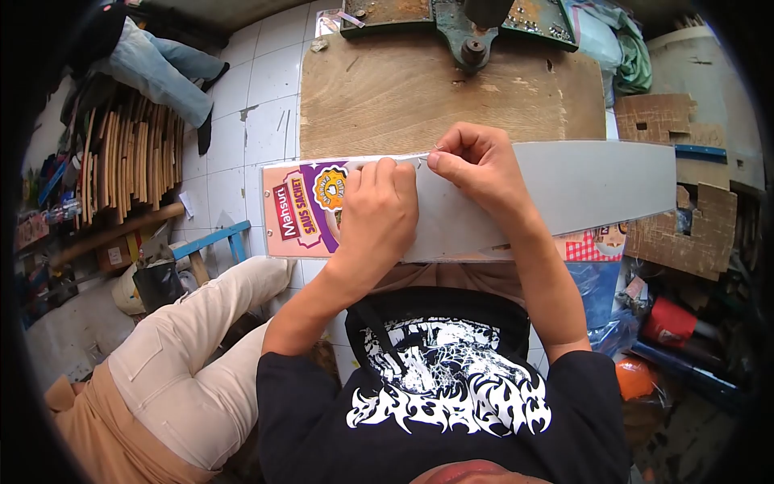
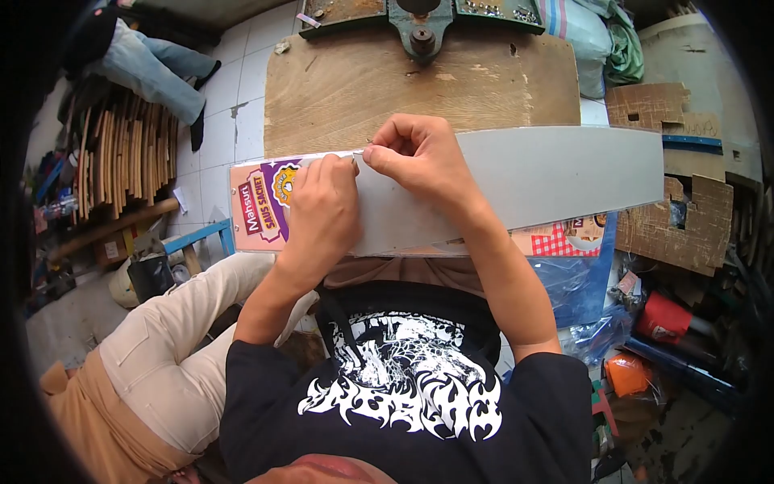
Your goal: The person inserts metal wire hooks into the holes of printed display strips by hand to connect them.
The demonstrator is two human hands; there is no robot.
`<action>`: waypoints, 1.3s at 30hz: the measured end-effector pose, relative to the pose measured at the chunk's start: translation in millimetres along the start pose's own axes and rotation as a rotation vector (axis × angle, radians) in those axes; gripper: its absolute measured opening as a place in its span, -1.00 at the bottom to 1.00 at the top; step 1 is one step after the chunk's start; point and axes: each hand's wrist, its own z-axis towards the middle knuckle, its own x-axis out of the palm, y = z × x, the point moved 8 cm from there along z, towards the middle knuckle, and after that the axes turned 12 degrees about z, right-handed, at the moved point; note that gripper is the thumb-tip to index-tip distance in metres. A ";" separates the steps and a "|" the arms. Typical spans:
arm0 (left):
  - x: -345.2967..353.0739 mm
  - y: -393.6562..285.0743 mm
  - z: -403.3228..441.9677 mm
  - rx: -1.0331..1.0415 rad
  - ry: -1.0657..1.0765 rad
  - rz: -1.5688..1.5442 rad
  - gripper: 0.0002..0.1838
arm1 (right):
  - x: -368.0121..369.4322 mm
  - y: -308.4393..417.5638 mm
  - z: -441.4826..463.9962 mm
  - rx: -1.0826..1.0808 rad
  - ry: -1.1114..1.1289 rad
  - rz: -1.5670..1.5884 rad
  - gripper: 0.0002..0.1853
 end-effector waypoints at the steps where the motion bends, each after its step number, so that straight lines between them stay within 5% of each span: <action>1: -0.2 -0.8 0.1 -0.029 -0.007 0.035 -0.78 | -0.2 0.1 -0.3 0.001 -0.002 -0.001 -0.84; 8: -2.5 5.9 -5.5 -0.197 -0.022 -0.037 -0.66 | -0.7 1.2 0.1 0.015 0.001 0.017 -0.83; 10: -1.3 30.0 -9.6 -0.328 0.022 -0.361 -0.66 | -0.7 1.9 -1.1 0.029 -0.005 0.030 -0.83; 14: -15.9 53.4 -13.1 -0.352 -0.046 -0.392 -0.79 | -0.8 1.1 0.0 0.013 0.003 0.029 -0.83; 23: -27.8 25.7 -12.9 -0.106 -0.193 -0.262 -0.78 | -1.1 -4.2 1.7 -0.052 0.006 0.009 -0.83; 39: -17.5 17.7 8.5 0.006 0.045 -0.237 -0.72 | 0.6 -3.1 1.1 -0.067 0.017 0.020 -0.85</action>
